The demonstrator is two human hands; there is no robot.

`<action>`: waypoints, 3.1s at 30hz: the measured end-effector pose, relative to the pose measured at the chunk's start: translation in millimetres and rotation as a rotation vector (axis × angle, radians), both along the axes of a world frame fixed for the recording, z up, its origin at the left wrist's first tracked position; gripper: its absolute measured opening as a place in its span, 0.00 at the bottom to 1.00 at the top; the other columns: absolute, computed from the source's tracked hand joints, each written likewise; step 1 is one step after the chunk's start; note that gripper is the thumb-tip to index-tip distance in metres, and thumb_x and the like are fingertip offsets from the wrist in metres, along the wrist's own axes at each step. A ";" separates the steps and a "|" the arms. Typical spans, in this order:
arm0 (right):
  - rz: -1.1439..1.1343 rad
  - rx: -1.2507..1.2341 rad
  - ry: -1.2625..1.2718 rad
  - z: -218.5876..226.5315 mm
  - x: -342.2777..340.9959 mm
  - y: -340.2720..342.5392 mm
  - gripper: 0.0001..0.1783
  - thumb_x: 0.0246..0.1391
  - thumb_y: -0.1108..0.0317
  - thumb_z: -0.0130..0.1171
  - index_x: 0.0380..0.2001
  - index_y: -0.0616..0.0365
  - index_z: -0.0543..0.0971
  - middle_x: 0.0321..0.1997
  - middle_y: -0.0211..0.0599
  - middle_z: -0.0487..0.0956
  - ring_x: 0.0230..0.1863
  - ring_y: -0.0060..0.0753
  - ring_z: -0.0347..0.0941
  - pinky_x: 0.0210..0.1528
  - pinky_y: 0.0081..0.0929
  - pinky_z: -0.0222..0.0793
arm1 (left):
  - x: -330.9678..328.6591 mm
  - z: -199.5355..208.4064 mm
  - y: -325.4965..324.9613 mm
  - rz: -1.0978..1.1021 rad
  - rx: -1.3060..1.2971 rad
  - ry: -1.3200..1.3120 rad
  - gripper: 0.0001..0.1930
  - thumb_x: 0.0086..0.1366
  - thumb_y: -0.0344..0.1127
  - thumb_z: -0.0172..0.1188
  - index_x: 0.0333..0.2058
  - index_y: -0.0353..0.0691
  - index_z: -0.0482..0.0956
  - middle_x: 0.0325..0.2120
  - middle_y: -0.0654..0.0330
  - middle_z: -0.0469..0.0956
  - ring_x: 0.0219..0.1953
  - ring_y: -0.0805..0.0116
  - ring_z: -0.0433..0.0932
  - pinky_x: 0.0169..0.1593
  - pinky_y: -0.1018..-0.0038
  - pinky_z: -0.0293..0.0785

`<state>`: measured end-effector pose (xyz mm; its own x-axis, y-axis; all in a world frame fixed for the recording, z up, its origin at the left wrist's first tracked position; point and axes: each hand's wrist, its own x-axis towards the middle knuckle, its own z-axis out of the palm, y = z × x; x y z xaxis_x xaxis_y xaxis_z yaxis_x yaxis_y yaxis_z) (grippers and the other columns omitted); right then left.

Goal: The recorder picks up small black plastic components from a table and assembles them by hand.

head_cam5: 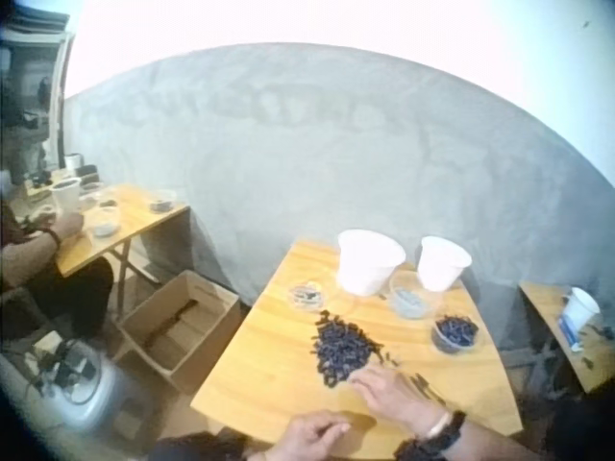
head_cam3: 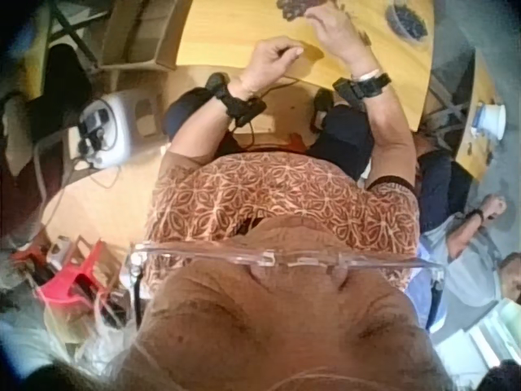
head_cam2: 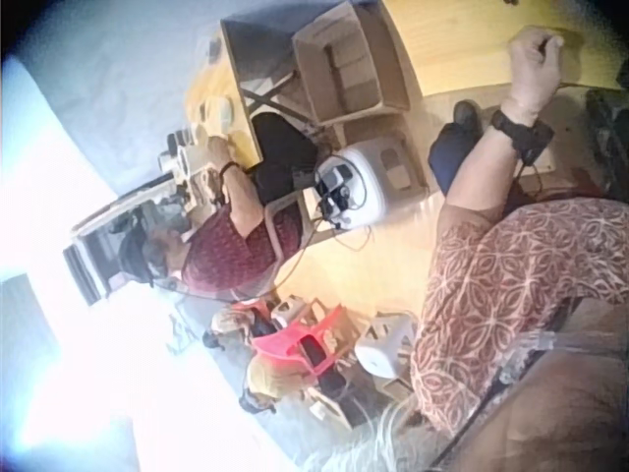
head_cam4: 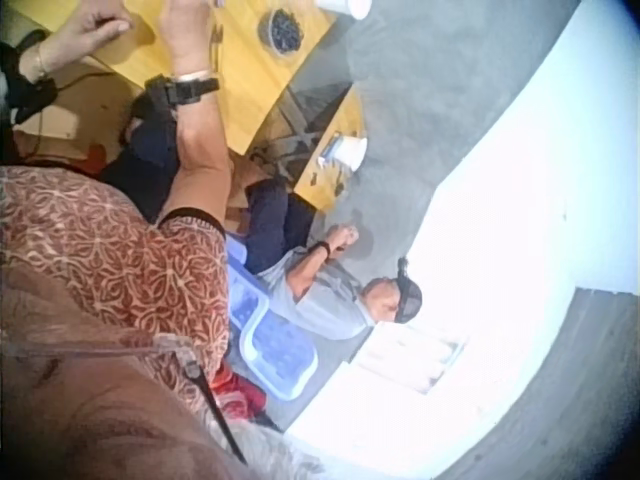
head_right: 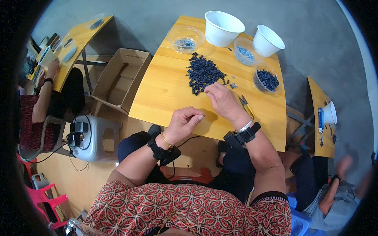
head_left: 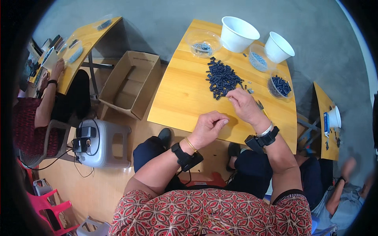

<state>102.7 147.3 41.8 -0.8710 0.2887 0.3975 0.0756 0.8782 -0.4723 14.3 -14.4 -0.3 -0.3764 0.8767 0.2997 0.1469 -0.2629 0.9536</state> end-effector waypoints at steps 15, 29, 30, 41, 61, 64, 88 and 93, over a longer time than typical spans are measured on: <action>0.112 0.281 -0.078 1.8 -7.2 -9.9 0.05 0.43 0.75 0.54 0.27 0.59 0.70 0.26 0.41 0.67 0.33 0.44 0.65 0.35 0.37 0.62 | 0.0 -7.6 2.2 -0.009 0.018 -0.374 0.07 0.61 0.30 0.53 0.34 0.33 0.76 0.21 0.65 0.73 0.24 0.81 0.69 0.29 0.83 0.68; 0.104 -0.046 0.184 4.2 21.3 -64.3 0.08 0.43 0.82 0.51 0.30 0.62 0.69 0.28 0.45 0.70 0.29 0.48 0.69 0.30 0.34 0.66 | -14.7 -2.7 1.5 -0.142 -0.035 -0.518 0.07 0.60 0.27 0.54 0.35 0.31 0.75 0.26 0.61 0.76 0.24 0.78 0.72 0.28 0.81 0.72; 0.102 -0.045 0.183 3.6 21.9 -64.5 0.08 0.43 0.82 0.51 0.30 0.62 0.69 0.28 0.45 0.70 0.29 0.48 0.69 0.30 0.34 0.66 | -16.4 -0.3 0.4 -0.178 -0.051 -0.551 0.06 0.59 0.27 0.54 0.35 0.31 0.75 0.26 0.60 0.76 0.24 0.77 0.72 0.28 0.81 0.72; 0.138 -0.032 0.276 -0.6 20.9 -65.7 0.08 0.44 0.80 0.53 0.31 0.61 0.71 0.27 0.42 0.70 0.27 0.43 0.69 0.29 0.30 0.66 | -23.8 2.4 -4.0 -0.297 -0.111 -0.765 0.05 0.58 0.26 0.55 0.33 0.32 0.76 0.26 0.58 0.77 0.22 0.73 0.74 0.29 0.78 0.74; -0.265 0.124 -0.123 -18.4 15.1 28.7 0.03 0.45 0.75 0.52 0.27 0.60 0.72 0.27 0.46 0.73 0.29 0.49 0.70 0.33 0.35 0.67 | -31.5 -6.3 -1.1 -0.290 0.058 -1.025 0.08 0.62 0.31 0.51 0.38 0.36 0.74 0.25 0.62 0.72 0.28 0.73 0.71 0.35 0.76 0.72; -0.267 -0.175 -0.019 -10.1 24.1 4.3 0.02 0.47 0.76 0.51 0.28 0.60 0.71 0.25 0.40 0.73 0.25 0.38 0.71 0.31 0.27 0.66 | -29.8 -5.3 -0.3 -0.321 0.021 -1.077 0.09 0.62 0.32 0.51 0.39 0.36 0.74 0.25 0.63 0.72 0.29 0.74 0.71 0.36 0.76 0.71; 0.211 -1.541 0.322 -15.3 18.7 -42.9 0.04 0.54 0.76 0.48 0.34 0.60 0.71 0.31 0.34 0.73 0.30 0.22 0.70 0.35 0.21 0.70 | -21.2 -4.4 2.0 -0.192 0.041 -0.896 0.08 0.59 0.25 0.54 0.38 0.33 0.75 0.30 0.59 0.76 0.30 0.71 0.73 0.37 0.75 0.72; 0.137 -1.391 0.288 -21.5 12.9 -48.3 0.03 0.53 0.76 0.50 0.33 0.61 0.71 0.28 0.30 0.73 0.28 0.19 0.69 0.32 0.16 0.67 | -20.0 -0.3 2.4 -0.196 0.028 -0.847 0.09 0.58 0.24 0.54 0.38 0.32 0.75 0.32 0.56 0.76 0.32 0.69 0.75 0.37 0.77 0.73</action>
